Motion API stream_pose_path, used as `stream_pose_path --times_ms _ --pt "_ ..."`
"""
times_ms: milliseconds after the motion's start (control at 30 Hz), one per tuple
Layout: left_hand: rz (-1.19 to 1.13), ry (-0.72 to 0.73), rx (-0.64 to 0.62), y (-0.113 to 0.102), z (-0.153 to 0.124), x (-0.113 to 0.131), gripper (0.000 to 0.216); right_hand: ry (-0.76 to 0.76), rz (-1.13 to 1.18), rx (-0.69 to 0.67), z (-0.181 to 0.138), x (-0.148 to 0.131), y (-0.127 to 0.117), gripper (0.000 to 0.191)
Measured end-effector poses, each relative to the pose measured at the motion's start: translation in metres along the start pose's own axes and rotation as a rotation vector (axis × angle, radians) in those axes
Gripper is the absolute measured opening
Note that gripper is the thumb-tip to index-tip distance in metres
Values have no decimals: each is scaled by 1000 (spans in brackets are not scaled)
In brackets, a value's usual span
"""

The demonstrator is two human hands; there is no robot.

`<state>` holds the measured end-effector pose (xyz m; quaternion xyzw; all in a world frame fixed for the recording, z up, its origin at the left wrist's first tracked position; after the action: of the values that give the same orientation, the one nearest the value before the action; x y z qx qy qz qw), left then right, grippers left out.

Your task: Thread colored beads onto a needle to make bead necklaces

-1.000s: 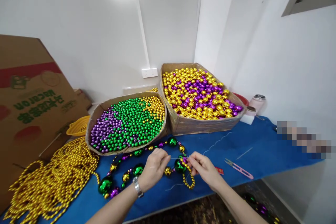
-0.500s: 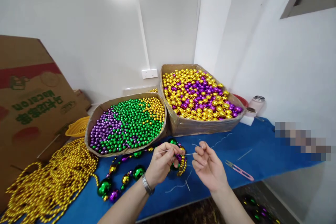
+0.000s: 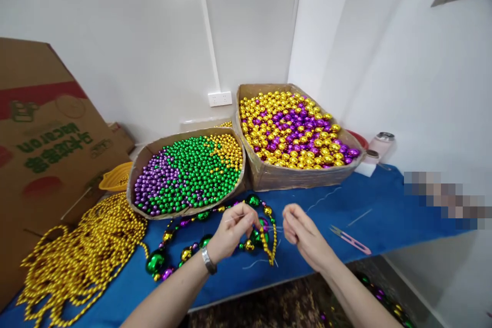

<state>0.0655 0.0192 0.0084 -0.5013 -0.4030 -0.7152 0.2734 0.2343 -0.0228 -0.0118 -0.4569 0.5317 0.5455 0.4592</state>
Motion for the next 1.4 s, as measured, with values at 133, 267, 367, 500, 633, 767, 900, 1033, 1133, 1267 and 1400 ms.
stream_pose_path --times_ms 133,267,367,500,633,767,900,1033,1133,1267,1400 --pt "129 155 -45 15 19 38 22 -324 -764 -39 12 -45 5 29" --pt "184 259 -46 27 41 72 22 -794 -1651 -61 23 -87 25 22" --pt "200 295 -80 32 52 94 21 -912 -1822 -31 35 -113 31 27" --pt "194 362 -111 36 61 129 19 -1142 -1933 -50 48 -149 41 30" --pt "182 397 -111 40 63 165 18 -1445 -2014 -29 52 -187 55 34" --pt "186 441 -142 44 57 194 17 -1594 -2068 -23 51 -216 70 35" --pt "192 432 -103 36 46 195 18 -1622 -2056 -79 47 -215 81 32" --pt "205 345 -64 15 33 157 22 -1538 -1995 -216 45 -171 78 29" --pt "272 238 -60 3 24 120 26 -1388 -1986 -307 46 -130 67 25" --pt "526 219 -133 7 16 90 27 -1234 -1990 -380 43 -98 51 14" --pt "779 386 -255 22 12 77 18 -885 -1716 -446 40 -91 37 14"
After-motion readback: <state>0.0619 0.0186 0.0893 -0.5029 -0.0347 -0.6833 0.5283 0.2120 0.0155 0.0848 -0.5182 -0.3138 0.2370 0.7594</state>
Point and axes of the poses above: each hand's wrist, its own z-axis towards the middle knuckle, its own y-axis out of the palm, x = y × z, the point moved 4 cm from there along z, towards the middle knuckle, and after that the axes turned 10 degrees about -z, right-handed, at the moved point
